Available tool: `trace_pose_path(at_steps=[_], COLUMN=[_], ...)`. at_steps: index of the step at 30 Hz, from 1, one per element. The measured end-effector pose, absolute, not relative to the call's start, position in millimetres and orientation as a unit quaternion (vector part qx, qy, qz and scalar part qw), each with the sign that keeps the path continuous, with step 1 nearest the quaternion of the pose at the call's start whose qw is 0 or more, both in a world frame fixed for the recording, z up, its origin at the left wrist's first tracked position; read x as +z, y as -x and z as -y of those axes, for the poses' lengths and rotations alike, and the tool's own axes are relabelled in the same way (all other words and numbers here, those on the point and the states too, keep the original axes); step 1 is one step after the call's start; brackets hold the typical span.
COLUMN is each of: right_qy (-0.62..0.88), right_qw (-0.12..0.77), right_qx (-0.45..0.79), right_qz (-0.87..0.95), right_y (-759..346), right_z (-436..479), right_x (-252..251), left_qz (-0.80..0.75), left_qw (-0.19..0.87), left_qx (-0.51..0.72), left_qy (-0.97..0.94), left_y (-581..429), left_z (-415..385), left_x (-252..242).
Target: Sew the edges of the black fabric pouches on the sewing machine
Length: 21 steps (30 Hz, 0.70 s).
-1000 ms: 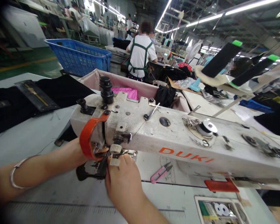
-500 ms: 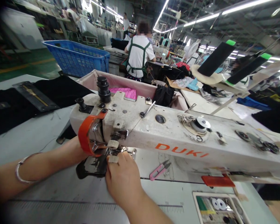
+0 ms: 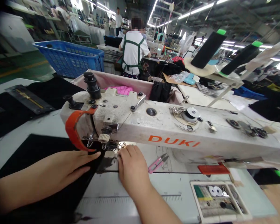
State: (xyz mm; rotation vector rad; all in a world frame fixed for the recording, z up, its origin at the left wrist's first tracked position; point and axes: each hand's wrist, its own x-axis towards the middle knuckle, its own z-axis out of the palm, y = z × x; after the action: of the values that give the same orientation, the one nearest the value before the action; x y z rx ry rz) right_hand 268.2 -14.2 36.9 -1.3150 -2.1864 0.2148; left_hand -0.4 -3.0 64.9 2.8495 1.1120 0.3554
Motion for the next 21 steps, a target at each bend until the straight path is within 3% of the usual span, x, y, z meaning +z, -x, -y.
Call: trace_pose_path(at_steps=[7, 12, 18, 21], right_qy=[0.435, 0.312, 0.343, 0.388], right_qw=[0.291, 0.294, 0.294, 0.323], right_qx=[0.059, 0.089, 0.081, 0.183], right_qz=[0.850, 0.899, 0.888, 0.843], right_y=[-264.8, -263.2, -256.3, -258.2], right_z=[18.0, 33.6, 33.4, 50.0], right_x=[31.8, 31.8, 31.4, 41.4], left_qz=[-0.287, -0.282, -0.276, -0.304], left_qw=[-0.061, -0.025, -0.005, 0.021], left_qx=[0.149, 0.160, 0.160, 0.133], left_qy=[-0.944, -0.946, -0.948, -0.943], left_y=[3.4, 9.5, 11.8, 12.0], left_z=[24.4, 22.8, -6.3, 7.8], left_x=[36.7, 24.1, 35.0, 41.3])
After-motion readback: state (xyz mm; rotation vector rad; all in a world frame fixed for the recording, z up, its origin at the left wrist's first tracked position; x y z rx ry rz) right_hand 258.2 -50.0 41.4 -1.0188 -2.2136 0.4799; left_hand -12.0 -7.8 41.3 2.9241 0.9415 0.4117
